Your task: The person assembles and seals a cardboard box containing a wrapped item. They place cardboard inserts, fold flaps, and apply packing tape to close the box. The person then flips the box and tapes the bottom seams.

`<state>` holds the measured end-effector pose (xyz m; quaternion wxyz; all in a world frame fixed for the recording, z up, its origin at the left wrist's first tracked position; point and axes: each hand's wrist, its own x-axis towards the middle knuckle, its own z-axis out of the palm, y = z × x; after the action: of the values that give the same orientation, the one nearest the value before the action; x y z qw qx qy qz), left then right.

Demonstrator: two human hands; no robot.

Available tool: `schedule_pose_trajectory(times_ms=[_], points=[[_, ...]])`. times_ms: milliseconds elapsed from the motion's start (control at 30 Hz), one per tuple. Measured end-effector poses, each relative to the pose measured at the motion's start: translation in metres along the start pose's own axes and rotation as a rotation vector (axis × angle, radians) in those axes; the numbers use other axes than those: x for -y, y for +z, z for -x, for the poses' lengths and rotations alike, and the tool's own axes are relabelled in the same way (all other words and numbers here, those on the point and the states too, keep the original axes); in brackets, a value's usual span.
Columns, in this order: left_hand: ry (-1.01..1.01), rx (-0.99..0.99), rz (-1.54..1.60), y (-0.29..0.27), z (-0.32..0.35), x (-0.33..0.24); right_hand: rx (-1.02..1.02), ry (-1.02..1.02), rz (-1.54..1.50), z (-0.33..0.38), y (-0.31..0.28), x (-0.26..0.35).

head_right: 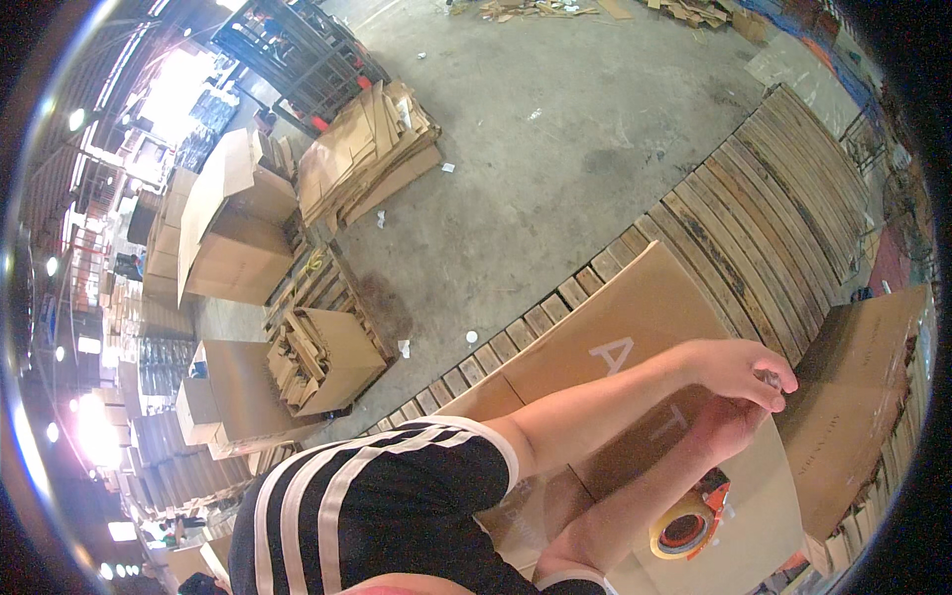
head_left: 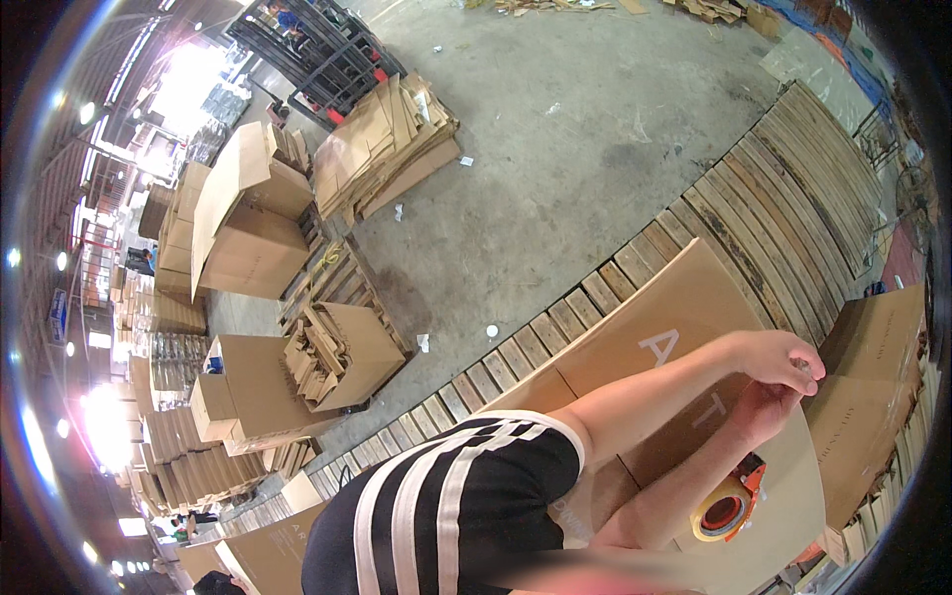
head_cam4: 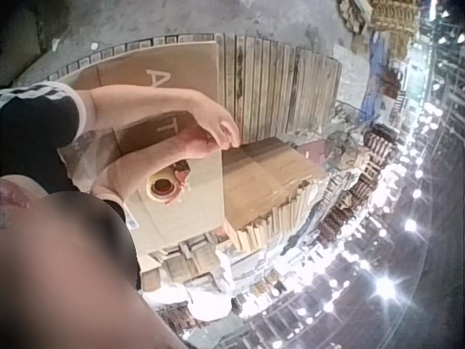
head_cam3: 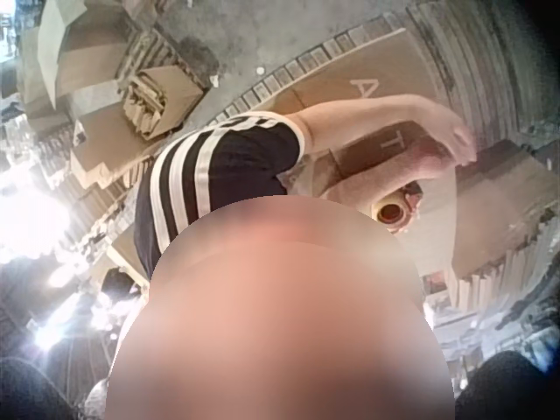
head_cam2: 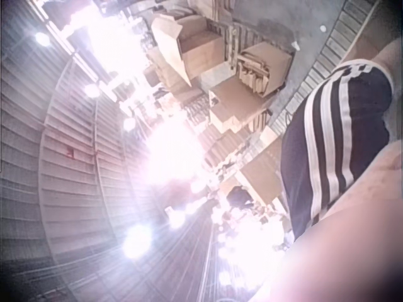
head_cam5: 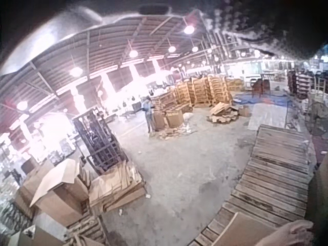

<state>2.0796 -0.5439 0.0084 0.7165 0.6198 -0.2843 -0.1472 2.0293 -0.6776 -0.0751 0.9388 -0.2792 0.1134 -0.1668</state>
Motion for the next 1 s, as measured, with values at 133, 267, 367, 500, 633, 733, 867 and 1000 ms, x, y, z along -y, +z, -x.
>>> schedule_pose_trajectory(times_ms=[133, 267, 367, 500, 633, 733, 867, 1000], points=[[-0.075, -0.323, -0.11, 0.013, -0.008, 0.009, -0.046, -0.085, 0.492, 0.017, 0.029, -0.012], [-0.14, -0.562, 0.437, 0.001, -0.016, 0.023, 0.214, -0.108, 0.749, 0.039, 0.061, -0.02], [0.02, -0.717, 0.425, -0.003, -0.023, 0.035, 0.265, -0.204, 0.84, 0.044, 0.075, -0.028], [0.051, -0.586, -0.119, 0.0, -0.036, 0.039, 0.293, -0.243, 0.538, 0.04, 0.083, -0.025], [0.066, 0.007, -0.254, 0.027, -0.033, 0.023, 0.095, -0.297, 0.355, 0.034, 0.093, -0.006], [0.081, -0.138, -0.413, 0.067, -0.021, 0.005, 0.022, -0.333, 0.135, 0.026, 0.105, -0.002], [0.076, -0.165, -0.378, 0.063, -0.017, 0.005, 0.028, -0.42, 0.064, 0.019, 0.107, -0.016], [0.016, -0.17, -0.295, 0.013, -0.022, 0.022, 0.184, -0.135, 0.312, 0.028, 0.083, -0.017]])
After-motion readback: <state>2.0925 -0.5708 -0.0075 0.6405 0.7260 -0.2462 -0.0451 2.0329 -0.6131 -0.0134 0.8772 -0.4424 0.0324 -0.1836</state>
